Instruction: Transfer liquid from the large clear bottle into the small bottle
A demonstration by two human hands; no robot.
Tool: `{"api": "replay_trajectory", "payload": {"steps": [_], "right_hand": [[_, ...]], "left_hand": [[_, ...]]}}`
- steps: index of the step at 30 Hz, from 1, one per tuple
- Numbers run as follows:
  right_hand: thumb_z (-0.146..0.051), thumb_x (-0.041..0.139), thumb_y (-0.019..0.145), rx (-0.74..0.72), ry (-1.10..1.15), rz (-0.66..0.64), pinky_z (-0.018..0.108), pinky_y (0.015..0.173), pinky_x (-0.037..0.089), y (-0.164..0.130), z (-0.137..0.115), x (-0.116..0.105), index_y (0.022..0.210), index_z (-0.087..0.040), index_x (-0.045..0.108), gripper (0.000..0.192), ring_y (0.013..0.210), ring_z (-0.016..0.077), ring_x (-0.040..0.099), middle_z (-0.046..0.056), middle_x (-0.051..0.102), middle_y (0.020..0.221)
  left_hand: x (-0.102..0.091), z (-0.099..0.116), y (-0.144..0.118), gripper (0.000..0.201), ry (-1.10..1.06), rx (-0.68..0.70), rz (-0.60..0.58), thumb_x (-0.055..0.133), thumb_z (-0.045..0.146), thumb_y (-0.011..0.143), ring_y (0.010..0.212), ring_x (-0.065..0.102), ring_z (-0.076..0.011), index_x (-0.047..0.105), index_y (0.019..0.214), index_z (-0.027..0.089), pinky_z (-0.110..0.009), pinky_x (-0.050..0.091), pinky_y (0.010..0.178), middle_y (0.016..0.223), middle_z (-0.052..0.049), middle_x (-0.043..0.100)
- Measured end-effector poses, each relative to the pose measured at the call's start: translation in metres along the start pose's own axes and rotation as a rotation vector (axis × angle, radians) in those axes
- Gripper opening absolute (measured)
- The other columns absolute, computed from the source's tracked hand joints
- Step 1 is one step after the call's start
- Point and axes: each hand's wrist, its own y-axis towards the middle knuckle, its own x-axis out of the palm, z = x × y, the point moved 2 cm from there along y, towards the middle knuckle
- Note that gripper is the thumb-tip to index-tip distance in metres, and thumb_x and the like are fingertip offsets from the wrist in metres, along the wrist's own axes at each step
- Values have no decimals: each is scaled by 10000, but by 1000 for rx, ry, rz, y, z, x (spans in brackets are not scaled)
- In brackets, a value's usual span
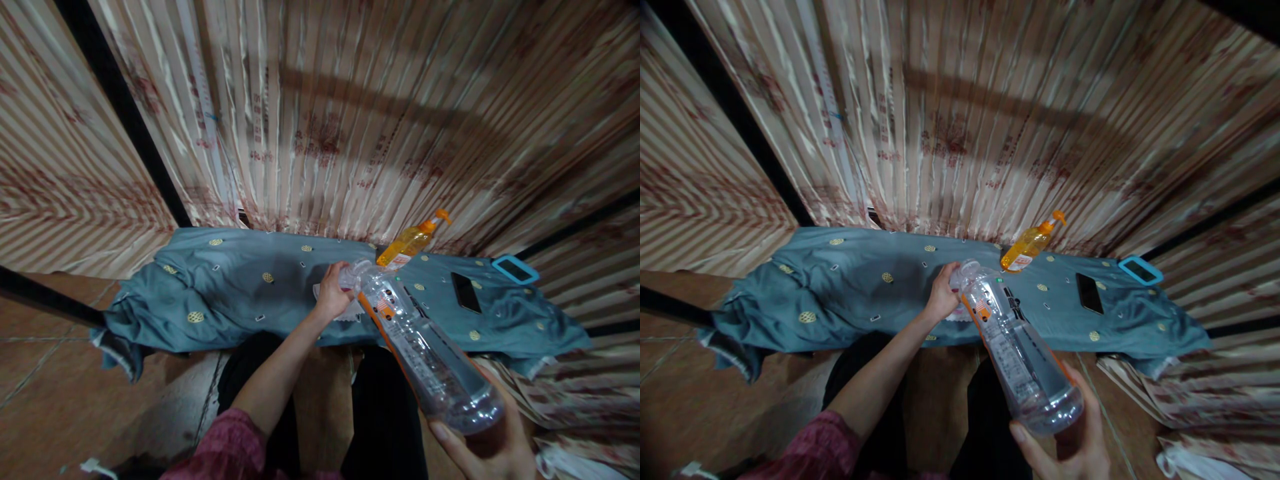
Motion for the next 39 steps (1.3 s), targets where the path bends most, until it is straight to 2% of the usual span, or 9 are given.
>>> {"api": "replay_trajectory", "payload": {"steps": [3,12,24,32,39], "right_hand": [[-516,861,690,-18,-6,-1,419,980,564,1,0,0,1444,-218,488,892,1246,338,598,110,608,1343],[-543,878,664,46,9,-7,435,976,558,-1,0,0,1475,-228,465,963,1212,345,614,122,592,1375],[-522,858,698,3,15,-14,446,999,559,-1,5,0,1452,-226,476,895,1268,350,594,113,602,1358],[-557,870,667,28,-9,-8,457,1002,553,0,0,1,1454,-226,472,943,1253,361,600,120,591,1376],[-540,866,683,-30,-32,6,450,1012,548,0,1,0,1437,-211,496,902,1253,350,593,122,605,1336]], "left_hand": [[0,0,0,508,10,-2,3,807,141,679,1135,669,-267,623,1149,201,-427,540,1034,1176,-85,703],[0,0,0,514,2,-7,-1,819,148,672,1142,667,-271,631,1149,197,-433,539,1037,1179,-87,702],[0,1,0,517,-31,-7,6,809,125,668,1132,673,-268,634,1148,206,-430,545,1033,1178,-83,703],[0,1,-1,534,-6,-4,4,780,86,662,1151,671,-271,623,1162,190,-437,538,1045,1203,-99,700],[0,0,0,521,-5,4,1,796,115,668,1144,668,-262,627,1152,204,-425,538,1039,1185,-77,699]]}}
